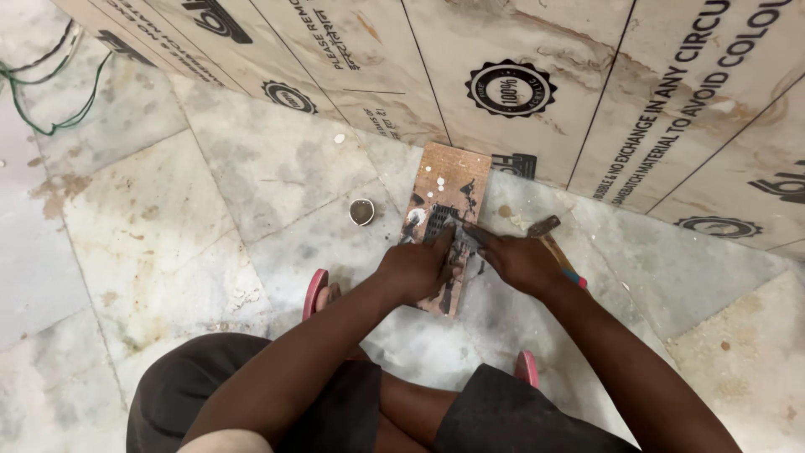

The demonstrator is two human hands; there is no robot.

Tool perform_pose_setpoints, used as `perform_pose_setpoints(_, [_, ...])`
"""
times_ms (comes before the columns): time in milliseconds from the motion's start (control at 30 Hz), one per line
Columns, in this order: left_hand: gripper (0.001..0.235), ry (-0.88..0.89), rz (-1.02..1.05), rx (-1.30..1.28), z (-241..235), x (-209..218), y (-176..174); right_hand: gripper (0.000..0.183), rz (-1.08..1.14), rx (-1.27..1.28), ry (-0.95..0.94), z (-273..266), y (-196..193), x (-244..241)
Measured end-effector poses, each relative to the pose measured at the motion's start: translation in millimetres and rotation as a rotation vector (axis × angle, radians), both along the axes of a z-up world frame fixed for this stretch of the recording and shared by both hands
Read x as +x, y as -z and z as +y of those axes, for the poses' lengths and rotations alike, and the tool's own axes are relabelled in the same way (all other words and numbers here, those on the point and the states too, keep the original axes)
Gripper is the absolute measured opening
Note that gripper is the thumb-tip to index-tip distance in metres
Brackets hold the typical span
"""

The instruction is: The person sits on the floor and uses a metal file to sharpen a chisel-like tool on a wooden sharpening block. The person repeatedly files the tool's edge and occasionally inspects the blade.

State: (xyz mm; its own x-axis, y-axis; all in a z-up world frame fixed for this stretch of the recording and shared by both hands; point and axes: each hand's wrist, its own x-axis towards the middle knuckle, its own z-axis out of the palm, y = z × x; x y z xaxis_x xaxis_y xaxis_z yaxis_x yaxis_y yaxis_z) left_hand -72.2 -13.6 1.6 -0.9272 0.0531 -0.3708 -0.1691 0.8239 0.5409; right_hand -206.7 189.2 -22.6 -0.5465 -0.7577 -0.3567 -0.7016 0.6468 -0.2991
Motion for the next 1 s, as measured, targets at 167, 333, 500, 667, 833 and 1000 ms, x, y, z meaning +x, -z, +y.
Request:
perform_pose_setpoints(167, [0.082, 0.043, -0.04, 0.022, 10, 53, 0, 0.059, -0.153, 0.11, -0.095, 15, -2, 39])
perform_pose_setpoints(333, [0.086, 0.1, 0.113, 0.049, 17, 76, 14, 0.056, -0.144, 0.216, -0.133, 21, -1, 49])
perform_pose_setpoints(500, [0.08, 0.005, -0.05, -0.045, -4, -5, 2, 0.056, -0.025, -0.001, 0.047, -6, -8, 3])
perform_pose_setpoints(667, [0.079, 0.035, 0.024, -0.008, 4, 47, 6, 0.059, -0.151, 0.043, -0.066, 10, 14, 35])
perform_pose_setpoints(833, [0.084, 0.107, 0.001, 0.055, 2, 76, 2, 0.058, -0.1, 0.115, -0.161, 23, 25, 47])
perform_pose_setpoints(1000, [0.091, 0.027, -0.02, -0.095, -13, 0, -7, 0.056, -0.038, -0.008, 0.032, -17, -2, 2])
